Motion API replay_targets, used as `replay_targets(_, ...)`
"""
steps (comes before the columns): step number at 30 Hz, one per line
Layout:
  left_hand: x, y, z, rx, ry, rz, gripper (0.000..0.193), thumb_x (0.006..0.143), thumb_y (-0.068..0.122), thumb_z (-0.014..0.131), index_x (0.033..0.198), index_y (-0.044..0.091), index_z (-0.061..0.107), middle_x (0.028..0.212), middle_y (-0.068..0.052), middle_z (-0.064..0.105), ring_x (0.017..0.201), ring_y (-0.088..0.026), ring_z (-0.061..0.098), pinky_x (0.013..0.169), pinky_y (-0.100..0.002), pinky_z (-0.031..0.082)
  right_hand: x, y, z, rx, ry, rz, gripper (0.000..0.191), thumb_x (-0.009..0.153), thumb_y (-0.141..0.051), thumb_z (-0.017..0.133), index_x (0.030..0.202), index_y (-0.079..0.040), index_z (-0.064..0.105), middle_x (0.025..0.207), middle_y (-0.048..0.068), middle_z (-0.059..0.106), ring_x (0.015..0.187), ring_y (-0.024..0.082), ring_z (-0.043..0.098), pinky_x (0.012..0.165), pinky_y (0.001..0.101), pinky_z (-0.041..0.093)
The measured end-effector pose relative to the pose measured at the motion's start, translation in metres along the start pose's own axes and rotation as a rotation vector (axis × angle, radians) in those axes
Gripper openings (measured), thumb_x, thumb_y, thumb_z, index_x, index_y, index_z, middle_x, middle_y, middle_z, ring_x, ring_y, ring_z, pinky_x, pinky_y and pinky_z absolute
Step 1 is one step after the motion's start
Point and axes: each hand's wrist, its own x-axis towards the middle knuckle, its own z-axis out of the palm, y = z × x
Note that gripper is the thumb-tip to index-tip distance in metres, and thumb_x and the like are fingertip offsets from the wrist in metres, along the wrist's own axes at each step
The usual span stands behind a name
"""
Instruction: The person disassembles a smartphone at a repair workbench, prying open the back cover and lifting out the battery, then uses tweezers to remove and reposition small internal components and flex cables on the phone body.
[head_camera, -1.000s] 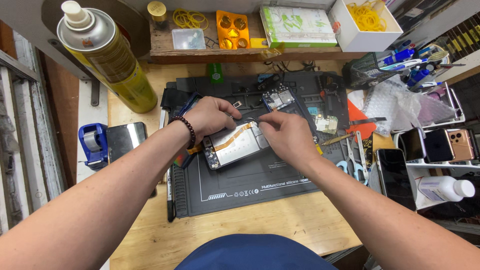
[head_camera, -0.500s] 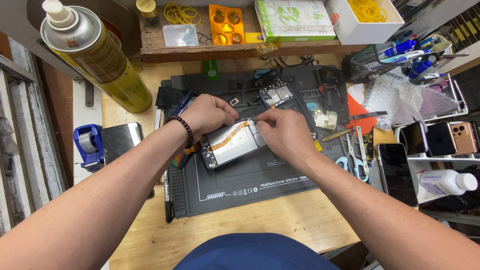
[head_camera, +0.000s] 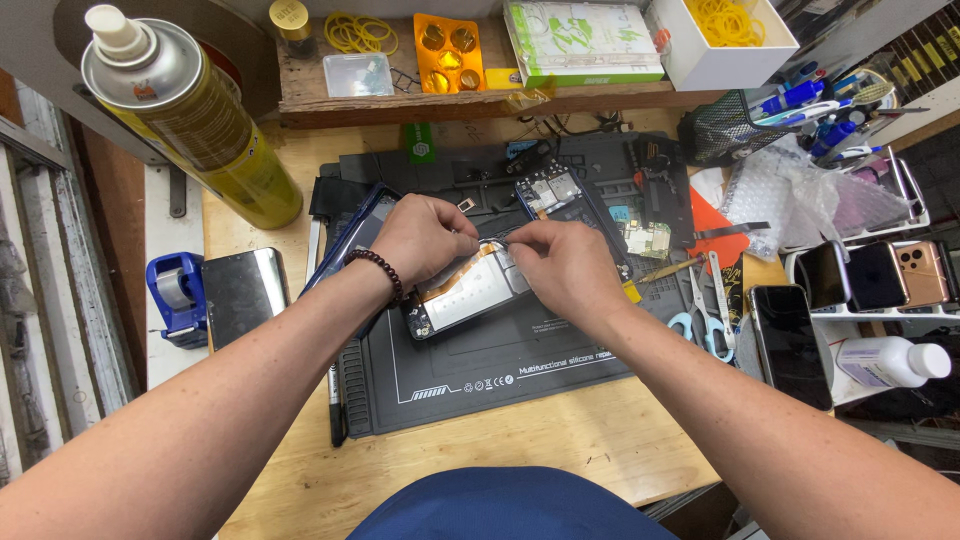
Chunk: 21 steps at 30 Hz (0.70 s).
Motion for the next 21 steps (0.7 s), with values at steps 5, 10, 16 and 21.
replay_targets(5, 0.001, -0.002, 0.001, -0.032, -0.002, 0.013, 0.011, 0.074, 0.017, 0.084, 0.083, 0.011, 0.082, 0.075, -0.003, 0.077, 0.067, -0.011, 0.068, 0.064, -0.030, 0.057, 0.015, 0.008, -0.002, 0.024, -0.074, 0.014, 0.022, 0.085, -0.023, 0.072, 0.100, -0.011, 0.081, 0.082, 0.008, 0.079, 0.072, 0.015, 0.073, 0.069, 0.0308, 0.056)
replay_targets(10, 0.001, 0.002, -0.001, -0.096, -0.036, -0.046, 0.009, 0.075, 0.016, 0.084, 0.082, 0.010, 0.081, 0.075, -0.002, 0.076, 0.065, -0.011, 0.067, 0.059, -0.030, 0.056, 0.021, 0.010, -0.004, 0.112, -0.136, 0.025, 0.022, 0.084, -0.021, 0.073, 0.099, -0.007, 0.081, 0.075, 0.005, 0.077, 0.067, 0.010, 0.068, 0.064, 0.0282, 0.054)
replay_targets(16, -0.002, 0.003, -0.004, -0.134, -0.056, -0.068, 0.009, 0.076, 0.014, 0.083, 0.083, 0.010, 0.081, 0.076, -0.003, 0.075, 0.064, -0.010, 0.065, 0.055, -0.030, 0.054, 0.021, 0.008, -0.007, 0.131, -0.174, 0.066, 0.022, 0.084, -0.020, 0.073, 0.099, -0.007, 0.082, 0.074, 0.006, 0.077, 0.067, 0.009, 0.066, 0.063, 0.0278, 0.053)
replay_targets(21, -0.001, 0.003, -0.003, -0.168, -0.068, -0.080, 0.009, 0.076, 0.012, 0.083, 0.082, 0.008, 0.080, 0.074, -0.004, 0.075, 0.063, -0.010, 0.066, 0.055, -0.030, 0.055, 0.026, 0.008, -0.009, 0.103, -0.189, -0.013, 0.021, 0.083, -0.018, 0.073, 0.099, -0.006, 0.081, 0.076, 0.005, 0.077, 0.067, 0.009, 0.067, 0.063, 0.0270, 0.053)
